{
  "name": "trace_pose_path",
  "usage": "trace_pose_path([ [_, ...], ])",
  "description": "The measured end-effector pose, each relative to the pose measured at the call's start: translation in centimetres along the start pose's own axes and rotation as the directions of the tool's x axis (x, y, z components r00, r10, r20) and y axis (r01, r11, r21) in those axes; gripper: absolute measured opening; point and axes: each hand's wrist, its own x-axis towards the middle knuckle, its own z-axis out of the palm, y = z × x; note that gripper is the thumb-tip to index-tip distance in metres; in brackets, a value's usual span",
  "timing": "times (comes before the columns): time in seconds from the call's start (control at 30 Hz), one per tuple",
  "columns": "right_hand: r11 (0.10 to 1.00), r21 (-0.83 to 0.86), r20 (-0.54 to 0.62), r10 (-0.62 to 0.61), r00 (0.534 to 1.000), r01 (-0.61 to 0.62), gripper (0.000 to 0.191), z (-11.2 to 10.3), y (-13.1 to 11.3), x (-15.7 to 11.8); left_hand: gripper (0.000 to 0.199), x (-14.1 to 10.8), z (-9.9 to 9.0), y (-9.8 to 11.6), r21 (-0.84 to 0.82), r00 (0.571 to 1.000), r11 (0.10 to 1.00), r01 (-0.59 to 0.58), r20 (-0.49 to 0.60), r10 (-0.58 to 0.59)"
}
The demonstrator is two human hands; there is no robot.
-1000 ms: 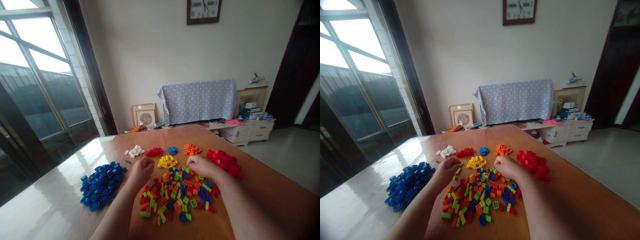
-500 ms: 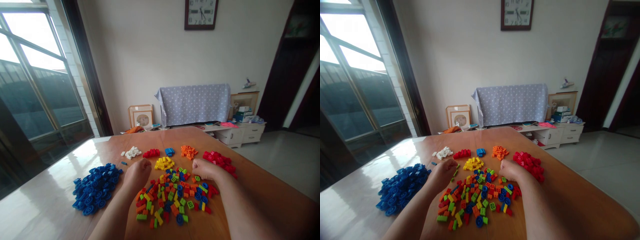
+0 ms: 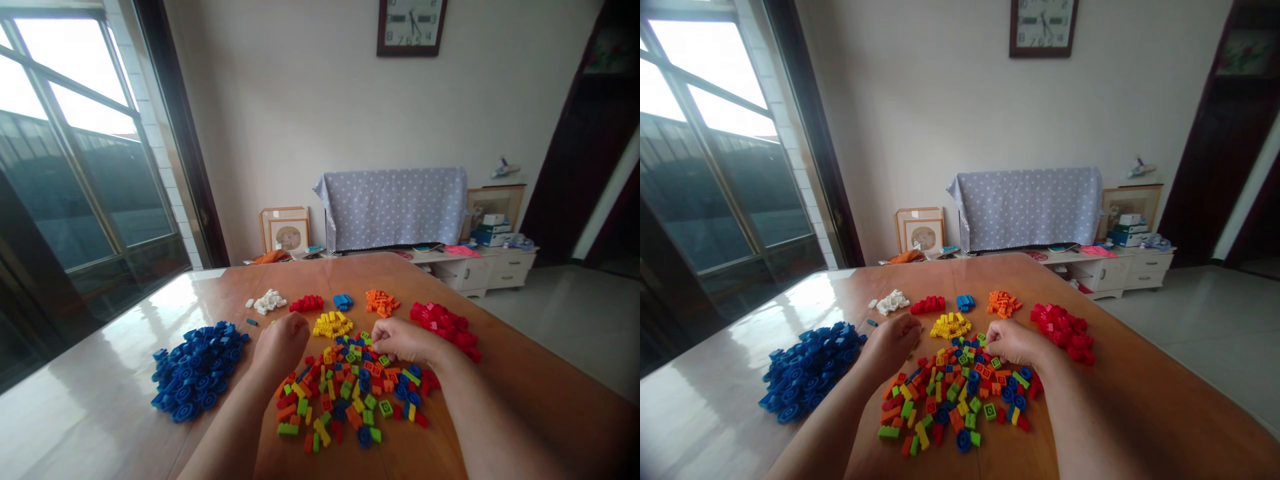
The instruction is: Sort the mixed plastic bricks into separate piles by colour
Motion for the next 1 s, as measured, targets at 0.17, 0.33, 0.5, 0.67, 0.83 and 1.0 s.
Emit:
trace_pose_path([
  [0.17,1.000,0.015,-0.062,0.027,0.998,-0.027,0.014,-0.2,-0.1,-0.2,0.024,0.0,-0.1,0.0,0.003,1.000,1.000,-0.001,0.015,0.001],
  [0.33,0.990,-0.129,-0.145,0.035,0.989,-0.054,0.012,-0.5,0.7,0.2,0.021,0.1,-0.1,-0.1,0.002,1.000,1.000,-0.010,0.005,0.010],
  [0.5,0.981,-0.191,-0.160,-0.045,0.986,0.014,0.018,-0.4,0.3,0.2,0.020,0.2,-0.7,-0.4,0.044,0.999,0.998,0.039,0.002,-0.039],
  [0.67,0.983,-0.186,-0.055,-0.013,0.998,0.003,0.021,0.1,0.1,0.3,0.020,0.4,-1.2,-0.8,0.090,0.997,0.993,0.072,-0.009,-0.071],
  [0.83,0.986,-0.164,-0.066,-0.024,0.998,0.013,0.016,-0.2,0.3,0.3,0.017,0.3,-1.2,-0.4,0.104,0.997,0.991,0.079,0.016,-0.081],
  [1.0,0.981,-0.191,-0.123,-0.063,0.990,0.039,0.016,-0.6,0.0,-0.1,0.017,0.1,-1.2,-0.4,0.078,0.997,0.995,0.069,0.026,-0.071],
])
